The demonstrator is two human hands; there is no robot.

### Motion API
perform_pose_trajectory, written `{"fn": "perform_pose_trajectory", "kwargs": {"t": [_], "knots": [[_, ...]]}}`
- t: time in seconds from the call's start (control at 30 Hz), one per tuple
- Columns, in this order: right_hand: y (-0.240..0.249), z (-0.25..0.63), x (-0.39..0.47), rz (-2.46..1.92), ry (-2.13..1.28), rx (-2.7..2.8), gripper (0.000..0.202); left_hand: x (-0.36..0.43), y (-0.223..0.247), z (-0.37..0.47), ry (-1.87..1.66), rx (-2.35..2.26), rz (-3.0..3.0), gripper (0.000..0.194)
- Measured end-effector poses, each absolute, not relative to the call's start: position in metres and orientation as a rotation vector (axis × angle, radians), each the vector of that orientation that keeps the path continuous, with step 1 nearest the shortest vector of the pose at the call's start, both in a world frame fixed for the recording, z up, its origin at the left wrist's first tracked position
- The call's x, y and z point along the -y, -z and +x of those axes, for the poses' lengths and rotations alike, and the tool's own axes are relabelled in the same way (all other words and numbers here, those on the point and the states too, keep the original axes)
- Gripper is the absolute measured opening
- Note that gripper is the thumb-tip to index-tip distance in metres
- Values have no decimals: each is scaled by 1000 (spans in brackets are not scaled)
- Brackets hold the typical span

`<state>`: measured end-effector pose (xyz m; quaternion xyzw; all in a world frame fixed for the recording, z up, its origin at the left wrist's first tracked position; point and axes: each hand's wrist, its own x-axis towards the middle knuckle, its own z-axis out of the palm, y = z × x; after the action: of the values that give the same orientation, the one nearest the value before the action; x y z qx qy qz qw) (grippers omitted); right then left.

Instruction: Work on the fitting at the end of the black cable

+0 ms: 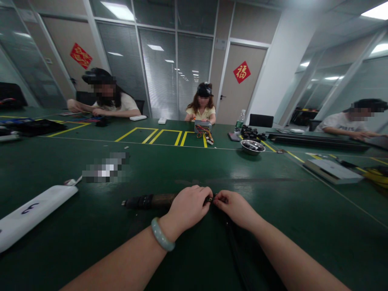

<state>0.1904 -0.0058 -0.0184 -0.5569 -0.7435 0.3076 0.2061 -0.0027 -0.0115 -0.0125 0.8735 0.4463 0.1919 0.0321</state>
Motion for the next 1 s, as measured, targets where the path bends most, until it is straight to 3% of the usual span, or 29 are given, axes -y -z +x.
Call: {"fn": "perform_pose_trajectory", "kwargs": {"t": [0.1, 0.37, 0.6, 0.87, 1.0], "knots": [[20, 191, 5, -1554, -857, 2067, 16, 12, 12, -3, -590, -1431, 2663, 17], [21, 191, 5, -1534, -877, 2066, 15, 11, 13, -2, -543, -1428, 2706, 9], [19, 191, 5, -1545, -877, 2067, 16, 12, 13, -2, -540, -1459, 2687, 18], [19, 190, 6, -1552, -872, 2074, 16, 13, 7, -1, -492, -1391, 2720, 8], [16, 189, 6, -1581, -869, 2079, 16, 13, 10, -2, -523, -1414, 2711, 14]]}}
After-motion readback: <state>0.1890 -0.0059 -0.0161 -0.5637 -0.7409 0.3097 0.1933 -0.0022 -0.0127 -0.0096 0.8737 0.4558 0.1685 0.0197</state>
